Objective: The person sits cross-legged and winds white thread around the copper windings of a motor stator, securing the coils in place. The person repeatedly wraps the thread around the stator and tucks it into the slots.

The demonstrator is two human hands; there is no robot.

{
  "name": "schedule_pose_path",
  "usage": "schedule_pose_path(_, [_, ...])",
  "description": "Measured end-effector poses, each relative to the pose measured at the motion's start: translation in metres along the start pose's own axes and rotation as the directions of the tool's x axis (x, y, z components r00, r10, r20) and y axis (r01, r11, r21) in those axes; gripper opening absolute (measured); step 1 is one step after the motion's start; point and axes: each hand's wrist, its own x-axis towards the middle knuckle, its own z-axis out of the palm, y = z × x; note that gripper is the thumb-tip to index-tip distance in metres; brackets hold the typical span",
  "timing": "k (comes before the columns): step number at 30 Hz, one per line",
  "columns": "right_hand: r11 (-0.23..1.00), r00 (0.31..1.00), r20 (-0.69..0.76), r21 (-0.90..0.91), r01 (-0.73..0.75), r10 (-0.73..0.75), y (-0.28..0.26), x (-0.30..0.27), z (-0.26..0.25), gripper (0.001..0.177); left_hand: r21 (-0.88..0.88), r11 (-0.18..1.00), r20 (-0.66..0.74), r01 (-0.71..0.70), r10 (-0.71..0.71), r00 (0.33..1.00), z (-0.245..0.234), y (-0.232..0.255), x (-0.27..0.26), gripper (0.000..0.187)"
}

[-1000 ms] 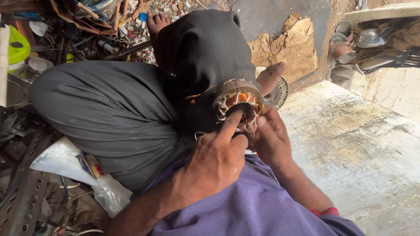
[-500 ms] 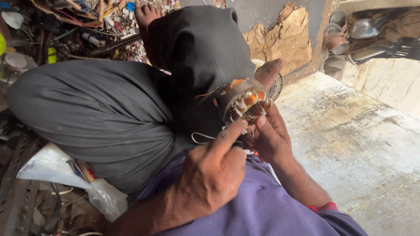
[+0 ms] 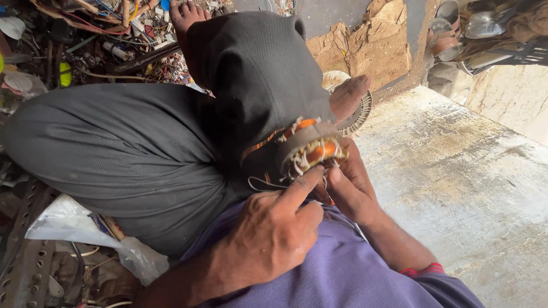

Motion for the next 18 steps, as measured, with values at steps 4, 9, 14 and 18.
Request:
schedule_pose_path(4, [0.991,0.995,-0.076,-0.115,-0.072,0.064,-0.006,-0.002,0.008,0.063,0.192,0.975,0.134,-0.115,0.090,0.987,-0.006,-0.006,-0.002,0.025])
schedule_pose_path(9, [0.975,0.988,-0.086,-0.175,-0.139,0.125,-0.015,-0.001,0.009,0.061,0.144,0.971,0.031,-0.192,0.189,0.981,-0.027,-0.005,-0.005,0.012])
schedule_pose_path(14, [0.994,0.995,0.008,-0.018,-0.104,0.104,-0.017,0.002,0.011,0.056,0.313,0.944,-0.298,-0.105,0.203,0.933,-0.035,0.001,-0.007,0.010])
schedule_pose_path(18, [0.984,0.994,0.023,-0.148,-0.100,0.105,-0.023,0.004,0.013,0.061,0.593,0.800,-0.249,-0.094,0.294,0.923,-0.031,-0.002,0.000,0.011])
